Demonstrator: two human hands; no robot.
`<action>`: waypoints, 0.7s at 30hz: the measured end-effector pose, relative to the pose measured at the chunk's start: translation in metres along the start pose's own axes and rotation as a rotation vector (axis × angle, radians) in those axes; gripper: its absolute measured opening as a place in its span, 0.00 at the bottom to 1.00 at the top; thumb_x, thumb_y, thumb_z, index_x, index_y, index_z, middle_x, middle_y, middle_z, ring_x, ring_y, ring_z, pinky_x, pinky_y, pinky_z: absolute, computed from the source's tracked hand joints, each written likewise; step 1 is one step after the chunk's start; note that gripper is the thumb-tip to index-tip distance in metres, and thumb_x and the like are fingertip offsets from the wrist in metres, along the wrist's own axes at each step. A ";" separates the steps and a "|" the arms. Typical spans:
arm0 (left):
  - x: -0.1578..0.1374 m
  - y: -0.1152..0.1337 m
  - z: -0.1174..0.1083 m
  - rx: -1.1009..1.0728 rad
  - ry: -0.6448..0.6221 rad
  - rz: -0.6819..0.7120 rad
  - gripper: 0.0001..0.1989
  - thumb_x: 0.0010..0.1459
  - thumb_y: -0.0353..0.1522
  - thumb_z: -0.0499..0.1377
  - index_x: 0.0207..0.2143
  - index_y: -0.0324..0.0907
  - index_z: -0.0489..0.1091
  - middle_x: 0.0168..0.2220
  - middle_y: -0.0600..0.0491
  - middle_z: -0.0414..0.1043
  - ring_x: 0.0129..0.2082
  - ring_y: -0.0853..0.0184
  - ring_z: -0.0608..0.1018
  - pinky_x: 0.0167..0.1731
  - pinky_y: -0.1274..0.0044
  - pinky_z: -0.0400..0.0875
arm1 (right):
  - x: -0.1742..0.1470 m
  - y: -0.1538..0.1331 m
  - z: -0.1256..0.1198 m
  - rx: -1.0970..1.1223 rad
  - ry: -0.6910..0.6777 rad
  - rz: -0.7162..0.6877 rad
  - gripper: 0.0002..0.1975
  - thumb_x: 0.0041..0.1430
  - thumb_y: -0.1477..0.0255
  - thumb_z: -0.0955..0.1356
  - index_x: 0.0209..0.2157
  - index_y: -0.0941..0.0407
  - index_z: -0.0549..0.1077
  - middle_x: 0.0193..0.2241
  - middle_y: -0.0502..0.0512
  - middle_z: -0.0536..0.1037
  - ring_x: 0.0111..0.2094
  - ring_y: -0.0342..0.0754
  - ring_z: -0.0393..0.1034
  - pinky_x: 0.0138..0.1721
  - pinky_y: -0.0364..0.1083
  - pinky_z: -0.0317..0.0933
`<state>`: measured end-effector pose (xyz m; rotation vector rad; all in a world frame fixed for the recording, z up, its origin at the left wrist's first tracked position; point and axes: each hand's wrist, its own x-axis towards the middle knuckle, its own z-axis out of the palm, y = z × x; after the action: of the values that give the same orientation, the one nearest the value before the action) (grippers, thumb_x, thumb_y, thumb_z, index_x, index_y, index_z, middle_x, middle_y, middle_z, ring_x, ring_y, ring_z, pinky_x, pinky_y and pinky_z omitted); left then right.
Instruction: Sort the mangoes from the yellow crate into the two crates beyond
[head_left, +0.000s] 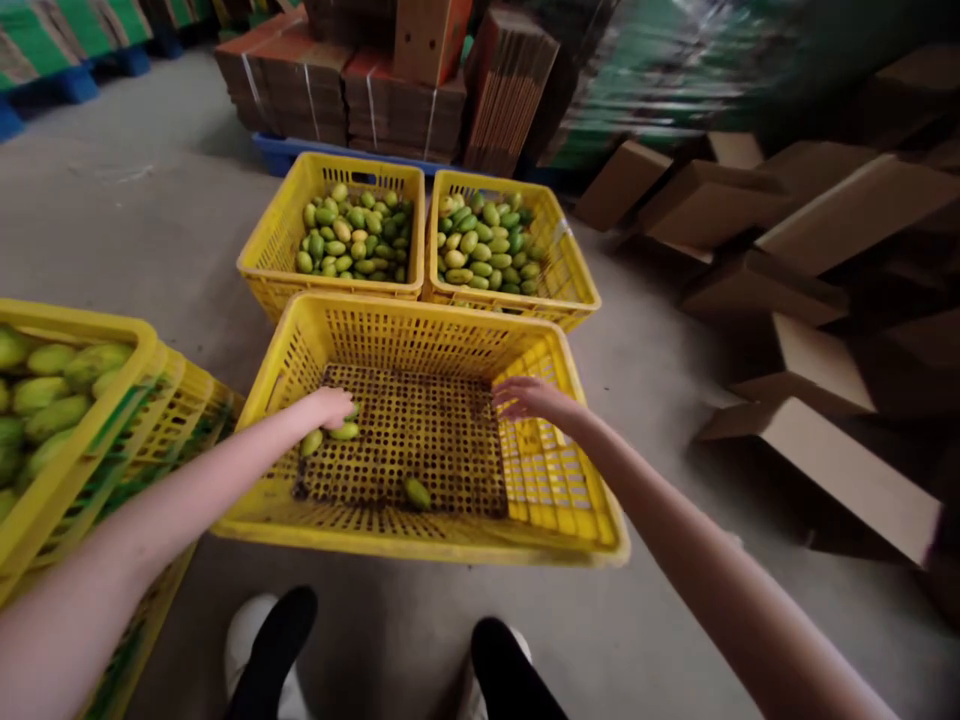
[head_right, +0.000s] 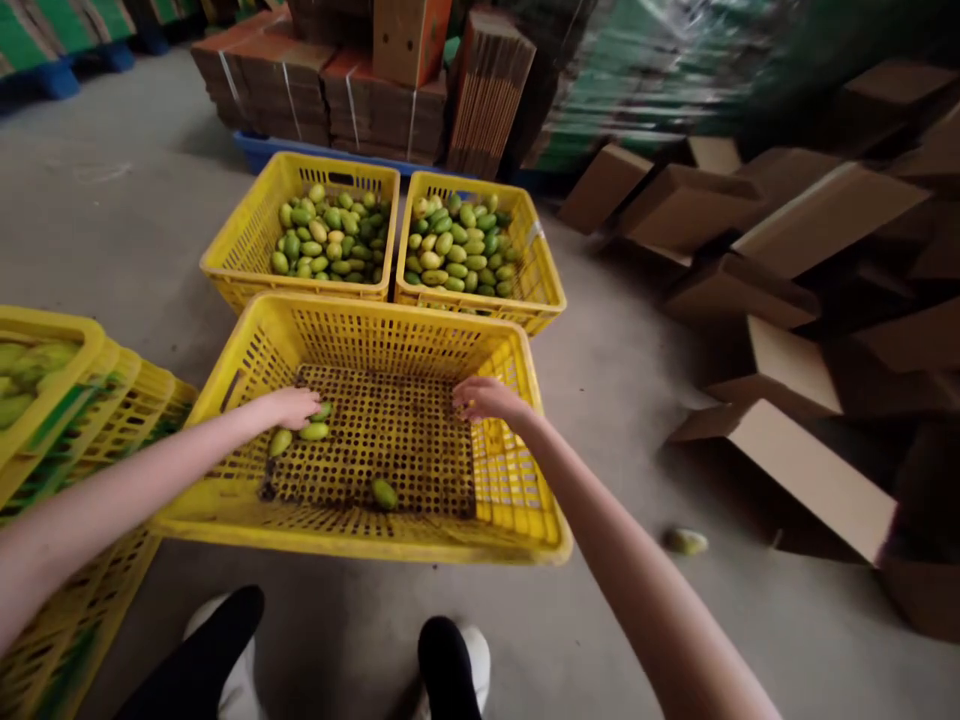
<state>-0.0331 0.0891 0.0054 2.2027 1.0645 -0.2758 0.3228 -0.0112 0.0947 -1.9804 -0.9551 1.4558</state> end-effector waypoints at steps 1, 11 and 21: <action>0.002 -0.005 0.004 0.015 -0.001 -0.030 0.09 0.40 0.30 0.69 0.19 0.43 0.70 0.32 0.45 0.78 0.41 0.55 0.78 0.47 0.69 0.68 | -0.003 0.016 0.015 -0.139 -0.055 -0.049 0.03 0.50 0.80 0.69 0.29 0.60 0.74 0.25 0.57 0.80 0.22 0.47 0.73 0.27 0.45 0.66; 0.011 -0.007 0.021 0.160 0.019 -0.032 0.20 0.47 0.19 0.63 0.43 0.44 0.74 0.54 0.40 0.71 0.54 0.52 0.73 0.53 0.65 0.64 | -0.013 0.052 0.060 -1.126 -0.153 -0.478 0.09 0.57 0.79 0.63 0.35 0.56 0.74 0.35 0.60 0.80 0.34 0.49 0.74 0.30 0.43 0.55; 0.022 0.000 0.022 0.177 -0.120 -0.045 0.20 0.42 0.20 0.61 0.42 0.36 0.76 0.55 0.40 0.72 0.52 0.53 0.73 0.54 0.69 0.63 | -0.002 0.057 0.058 -1.230 -0.218 -0.420 0.09 0.57 0.79 0.63 0.35 0.57 0.73 0.32 0.56 0.80 0.32 0.46 0.72 0.29 0.41 0.52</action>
<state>-0.0171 0.0886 -0.0207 2.2868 1.0596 -0.5342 0.2816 -0.0495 0.0363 -2.0718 -2.6102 0.8598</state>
